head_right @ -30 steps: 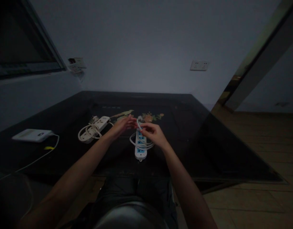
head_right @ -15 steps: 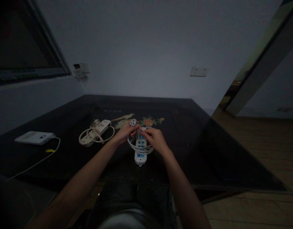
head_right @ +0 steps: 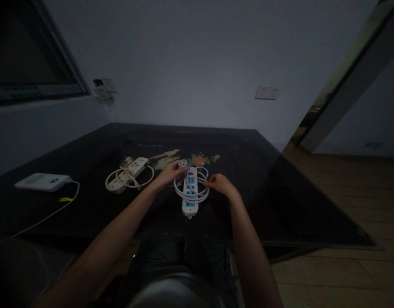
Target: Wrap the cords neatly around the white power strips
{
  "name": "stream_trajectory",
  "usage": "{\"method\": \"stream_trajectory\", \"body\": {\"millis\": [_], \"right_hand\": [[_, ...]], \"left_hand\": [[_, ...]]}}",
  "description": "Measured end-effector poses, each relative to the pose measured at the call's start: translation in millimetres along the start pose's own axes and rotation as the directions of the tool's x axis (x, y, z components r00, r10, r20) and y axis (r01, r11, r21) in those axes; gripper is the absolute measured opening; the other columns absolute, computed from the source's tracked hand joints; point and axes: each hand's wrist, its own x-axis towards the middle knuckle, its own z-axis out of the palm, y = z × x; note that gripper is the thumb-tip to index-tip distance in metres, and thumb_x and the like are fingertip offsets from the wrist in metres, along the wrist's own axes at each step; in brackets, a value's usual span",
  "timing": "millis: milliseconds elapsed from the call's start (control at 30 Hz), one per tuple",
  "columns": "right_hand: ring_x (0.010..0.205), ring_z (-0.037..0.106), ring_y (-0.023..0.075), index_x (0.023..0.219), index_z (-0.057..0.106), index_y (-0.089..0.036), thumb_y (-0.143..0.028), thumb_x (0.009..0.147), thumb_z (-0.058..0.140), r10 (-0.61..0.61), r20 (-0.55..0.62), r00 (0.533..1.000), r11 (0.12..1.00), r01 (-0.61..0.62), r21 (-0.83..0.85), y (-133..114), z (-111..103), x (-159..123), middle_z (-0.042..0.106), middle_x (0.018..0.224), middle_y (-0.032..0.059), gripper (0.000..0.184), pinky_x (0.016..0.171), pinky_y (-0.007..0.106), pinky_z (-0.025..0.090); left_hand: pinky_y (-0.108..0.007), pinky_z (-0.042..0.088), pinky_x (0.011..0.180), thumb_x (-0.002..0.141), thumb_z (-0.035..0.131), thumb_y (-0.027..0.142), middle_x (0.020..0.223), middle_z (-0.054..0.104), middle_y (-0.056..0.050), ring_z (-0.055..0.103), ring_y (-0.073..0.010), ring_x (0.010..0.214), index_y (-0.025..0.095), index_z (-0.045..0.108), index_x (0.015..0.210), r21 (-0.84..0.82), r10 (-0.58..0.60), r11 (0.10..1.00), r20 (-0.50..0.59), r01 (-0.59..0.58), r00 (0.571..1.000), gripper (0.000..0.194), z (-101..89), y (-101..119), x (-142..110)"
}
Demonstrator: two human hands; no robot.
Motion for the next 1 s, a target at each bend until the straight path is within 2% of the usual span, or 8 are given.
{"method": "stream_trajectory", "body": {"millis": [100, 267, 367, 500, 567, 633, 767, 1000], "right_hand": [[0.048, 0.053, 0.0116, 0.071, 0.062, -0.014, -0.041, 0.076, 0.067, 0.013, 0.07, 0.997, 0.998, -0.017, 0.061, 3, -2, -1, 0.061, 0.058, 0.0016, 0.027, 0.047, 0.023, 0.038], [0.047, 0.049, 0.0113, 0.059, 0.058, -0.017, -0.044, 0.077, 0.063, -0.035, 0.137, 0.99, 0.999, 0.033, 0.014, 2, -1, -3, 0.054, 0.05, -0.0012, 0.033, 0.047, 0.024, 0.034], [0.046, 0.046, 0.0103, 0.056, 0.053, -0.018, -0.041, 0.078, 0.061, -0.068, 0.117, 0.991, 0.997, 0.062, 0.053, -2, 0, -3, 0.05, 0.048, -0.0027, 0.032, 0.047, 0.024, 0.032], [0.043, 0.042, 0.008, 0.054, 0.05, -0.018, -0.038, 0.076, 0.06, -0.156, 0.057, 0.986, 0.972, 0.143, 0.188, -10, 1, -5, 0.047, 0.045, -0.0048, 0.031, 0.045, 0.022, 0.028], [0.041, 0.04, 0.0073, 0.054, 0.05, -0.018, -0.038, 0.076, 0.058, -0.159, 0.056, 0.986, 0.954, 0.139, 0.265, -15, 0, -7, 0.047, 0.044, -0.0049, 0.031, 0.044, 0.022, 0.027], [0.04, 0.04, 0.007, 0.054, 0.051, -0.018, -0.038, 0.076, 0.057, -0.142, 0.063, 0.988, 0.94, 0.114, 0.321, -18, -1, -9, 0.048, 0.044, -0.0047, 0.03, 0.044, 0.022, 0.027], [0.04, 0.041, 0.0067, 0.053, 0.053, -0.017, -0.036, 0.076, 0.059, -0.137, 0.061, 0.989, 0.913, 0.102, 0.395, -22, -2, -12, 0.049, 0.044, -0.0046, 0.03, 0.044, 0.022, 0.028], [0.041, 0.044, 0.0063, 0.056, 0.056, -0.016, -0.036, 0.078, 0.063, -0.102, 0.052, 0.993, 0.855, 0.06, 0.515, -23, -1, -12, 0.05, 0.044, -0.0045, 0.03, 0.044, 0.02, 0.032]], "left_hand": [[-0.019, 0.032, 0.046, 0.079, 0.061, 0.026, 0.062, 0.052, 0.004, 0.043, -0.0065, 0.047, 0.012, 0.054, 0.101, 0.035, 0.035, 0.999, 0.046, -0.037, 0.998, 0.027, 4.7, -2, 0], [-0.021, 0.041, 0.056, 0.08, 0.059, 0.022, 0.078, 0.057, 0.0, 0.054, -0.0099, 0.062, 0.013, 0.047, 0.113, 0.086, 0.126, 0.989, -0.027, -0.123, 0.992, 0.036, 13.0, -6, -3], [-0.024, 0.047, 0.066, 0.083, 0.057, 0.024, 0.09, 0.062, -0.004, 0.059, -0.0132, 0.074, 0.015, 0.042, 0.121, 0.059, 0.148, 0.987, -0.011, -0.147, 0.989, 0.042, 15.5, -7, -4], [-0.032, 0.046, 0.088, 0.082, 0.059, 0.027, 0.113, 0.062, -0.01, 0.06, -0.02, 0.102, 0.016, 0.051, 0.119, 0.089, 0.257, 0.961, 0.062, -0.262, 0.965, 0.039, 14.6, -6, -3], [-0.034, 0.044, 0.092, 0.081, 0.06, 0.026, 0.118, 0.061, -0.011, 0.058, -0.0212, 0.108, 0.016, 0.053, 0.119, 0.118, 0.292, 0.946, 0.087, -0.301, 0.953, 0.039, 13.1, -6, -2], [-0.033, 0.046, 0.089, 0.082, 0.06, 0.025, 0.114, 0.063, -0.011, 0.06, -0.0204, 0.104, 0.017, 0.05, 0.122, 0.149, 0.286, 0.944, 0.079, -0.295, 0.955, 0.042, 11.8, -7, -3], [-0.028, 0.048, 0.072, 0.082, 0.059, 0.026, 0.09, 0.067, -0.004, 0.064, -0.0168, 0.081, 0.018, 0.044, 0.118, 0.209, 0.236, 0.947, 0.064, -0.245, 0.97, 0.039, 10.5, -7, -6], [-0.024, 0.042, 0.062, 0.079, 0.064, 0.032, 0.072, 0.061, 0.001, 0.058, -0.0137, 0.067, 0.017, 0.058, 0.105, 0.457, 0.196, 0.853, 0.164, -0.251, 0.967, 0.031, 5.4, 2, -11]]}}
